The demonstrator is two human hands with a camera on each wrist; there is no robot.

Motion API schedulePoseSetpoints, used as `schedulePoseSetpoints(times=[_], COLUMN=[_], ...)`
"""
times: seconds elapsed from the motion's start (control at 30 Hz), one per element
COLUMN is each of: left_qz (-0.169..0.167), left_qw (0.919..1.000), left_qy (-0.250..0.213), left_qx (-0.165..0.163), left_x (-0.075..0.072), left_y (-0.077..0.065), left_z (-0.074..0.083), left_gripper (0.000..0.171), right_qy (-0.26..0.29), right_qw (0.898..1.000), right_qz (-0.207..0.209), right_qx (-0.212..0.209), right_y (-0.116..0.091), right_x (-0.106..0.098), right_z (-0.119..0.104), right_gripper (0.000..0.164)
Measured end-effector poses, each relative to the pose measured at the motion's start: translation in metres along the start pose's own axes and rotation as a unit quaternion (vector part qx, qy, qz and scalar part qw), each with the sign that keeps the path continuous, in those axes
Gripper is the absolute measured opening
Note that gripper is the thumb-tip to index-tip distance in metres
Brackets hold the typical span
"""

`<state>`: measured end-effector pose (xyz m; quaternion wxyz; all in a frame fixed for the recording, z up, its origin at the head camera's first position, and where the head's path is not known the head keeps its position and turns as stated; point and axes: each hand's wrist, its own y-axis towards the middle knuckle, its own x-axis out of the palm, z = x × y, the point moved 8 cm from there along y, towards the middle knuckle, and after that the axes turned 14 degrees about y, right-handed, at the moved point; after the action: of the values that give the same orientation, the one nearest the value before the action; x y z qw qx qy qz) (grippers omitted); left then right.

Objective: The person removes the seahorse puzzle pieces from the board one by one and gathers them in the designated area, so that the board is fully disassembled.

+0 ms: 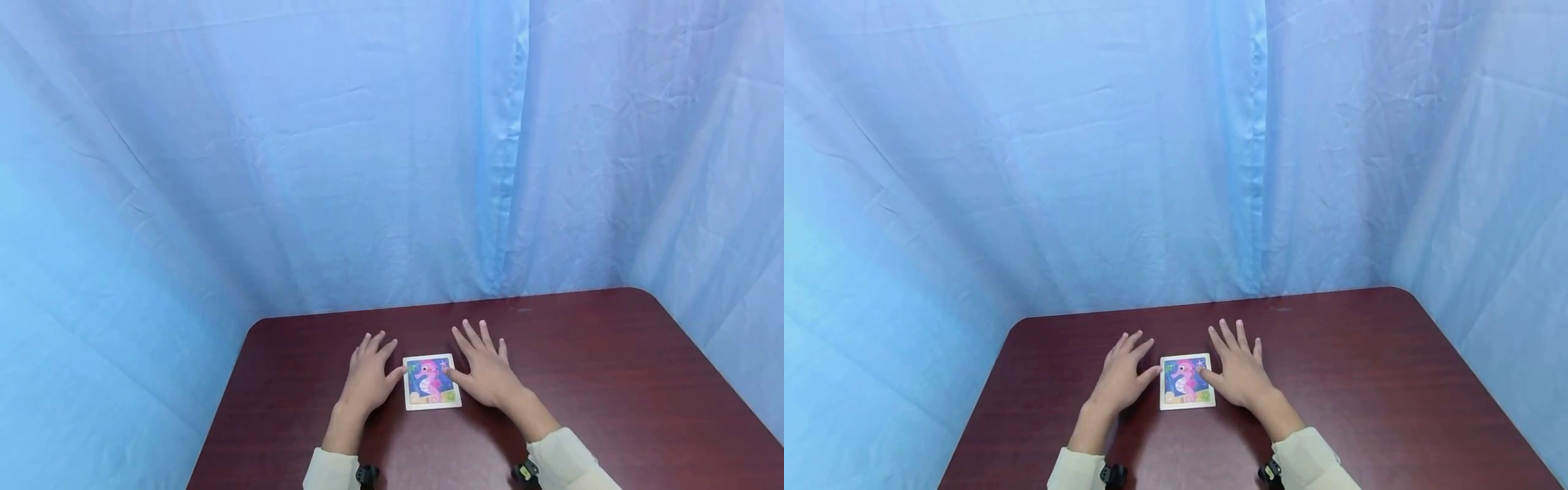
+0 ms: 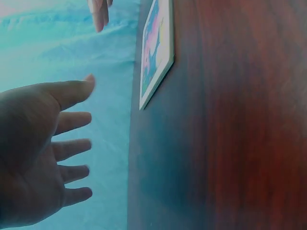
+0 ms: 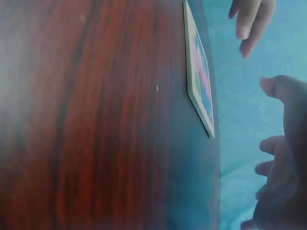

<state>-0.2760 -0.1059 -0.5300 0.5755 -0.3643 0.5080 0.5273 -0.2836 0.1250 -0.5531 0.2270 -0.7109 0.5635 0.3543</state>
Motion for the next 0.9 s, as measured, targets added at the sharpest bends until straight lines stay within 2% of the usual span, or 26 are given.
schedulePoseSetpoints(times=[0.13, 0.33, 0.43, 0.63, 0.9], left_qz=[-0.044, -0.097, -0.119, -0.124, -0.123], left_qw=[0.9989, 0.9932, 0.9906, 0.9904, 0.9904], left_qy=[-0.007, -0.002, -0.012, -0.013, -0.041], left_qx=[0.013, 0.064, 0.066, 0.061, 0.049], left_x=[0.011, 0.024, 0.03, 0.035, 0.035], left_y=[-0.004, -0.009, -0.01, -0.011, -0.011], left_z=[0.008, 0.02, 0.021, 0.02, 0.02], left_gripper=[0.066, 0.083, 0.091, 0.102, 0.105], right_qy=[0.019, 0.031, 0.036, 0.05, 0.036], right_qw=[0.999, 0.997, 0.996, 0.992, 0.993], right_qz=[-0.038, -0.071, -0.084, -0.113, -0.105], right_qx=[0.0, -0.008, -0.008, 0.006, 0.031], right_y=[-0.003, -0.007, -0.007, -0.008, -0.009], right_x=[0.009, 0.025, 0.032, 0.042, 0.041], right_z=[-0.007, -0.017, -0.02, -0.023, -0.022], right_gripper=[0.087, 0.085, 0.083, 0.078, 0.07])
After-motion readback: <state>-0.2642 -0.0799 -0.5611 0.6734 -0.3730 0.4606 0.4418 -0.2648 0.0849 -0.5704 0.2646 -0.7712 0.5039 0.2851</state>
